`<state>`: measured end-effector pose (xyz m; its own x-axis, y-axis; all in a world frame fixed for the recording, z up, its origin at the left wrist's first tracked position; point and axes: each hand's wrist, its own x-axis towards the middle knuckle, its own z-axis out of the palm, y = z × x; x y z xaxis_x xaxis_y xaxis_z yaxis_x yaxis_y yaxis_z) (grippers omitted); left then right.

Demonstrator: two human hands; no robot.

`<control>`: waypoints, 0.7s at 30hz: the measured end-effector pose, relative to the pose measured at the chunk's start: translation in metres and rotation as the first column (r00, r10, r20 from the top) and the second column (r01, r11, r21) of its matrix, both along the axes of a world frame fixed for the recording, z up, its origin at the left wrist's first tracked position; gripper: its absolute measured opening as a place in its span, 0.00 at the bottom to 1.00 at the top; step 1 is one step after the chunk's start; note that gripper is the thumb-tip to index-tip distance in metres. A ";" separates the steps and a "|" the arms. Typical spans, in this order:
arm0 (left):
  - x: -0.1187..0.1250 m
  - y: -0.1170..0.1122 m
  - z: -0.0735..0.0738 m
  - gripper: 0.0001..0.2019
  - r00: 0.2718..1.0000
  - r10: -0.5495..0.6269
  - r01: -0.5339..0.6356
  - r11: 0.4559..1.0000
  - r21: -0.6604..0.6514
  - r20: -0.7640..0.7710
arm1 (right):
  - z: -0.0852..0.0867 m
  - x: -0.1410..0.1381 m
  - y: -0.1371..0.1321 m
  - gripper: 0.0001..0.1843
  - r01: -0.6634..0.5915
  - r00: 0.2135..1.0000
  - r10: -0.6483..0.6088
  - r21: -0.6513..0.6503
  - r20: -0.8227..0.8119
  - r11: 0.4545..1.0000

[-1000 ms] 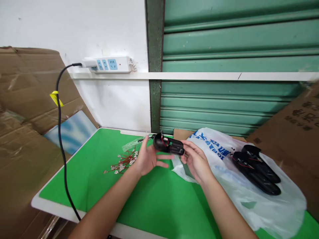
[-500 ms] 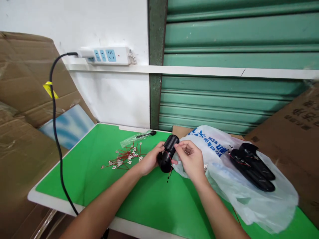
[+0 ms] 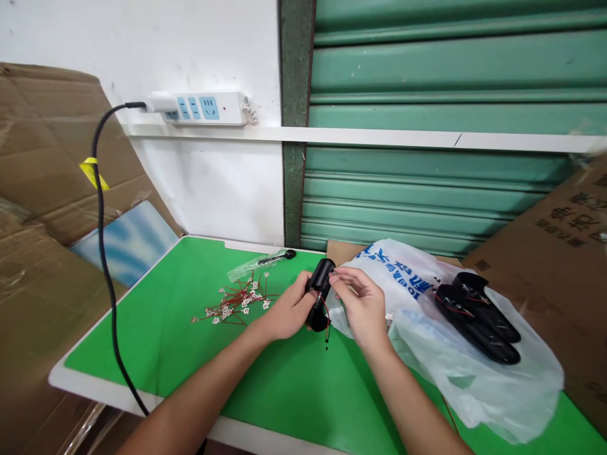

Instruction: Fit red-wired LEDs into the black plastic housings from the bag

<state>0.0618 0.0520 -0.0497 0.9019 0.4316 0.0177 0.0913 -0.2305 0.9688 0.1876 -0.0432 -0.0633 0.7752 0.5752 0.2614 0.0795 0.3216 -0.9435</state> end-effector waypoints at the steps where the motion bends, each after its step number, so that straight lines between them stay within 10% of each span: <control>1: 0.000 0.000 0.000 0.14 1.000 0.004 -0.004 1.000 0.002 -0.011 | 0.000 -0.002 0.000 0.13 0.006 0.999 -0.006 0.015 0.038 1.000; 6: -0.001 0.001 0.001 0.12 0.997 0.071 -0.072 0.997 -0.021 -0.040 | -0.002 -0.009 -0.004 0.08 0.029 0.928 -0.035 0.020 0.371 0.999; 11: -0.002 0.004 0.003 0.14 0.993 0.114 -0.113 0.991 0.069 -0.006 | -0.005 -0.009 -0.008 0.15 0.081 0.632 -0.022 -0.038 0.775 0.996; 21: -0.003 0.010 -0.002 0.26 0.993 0.117 -0.115 0.975 0.191 0.001 | -0.010 -0.003 -0.008 0.25 0.124 0.549 0.002 -0.085 0.836 0.989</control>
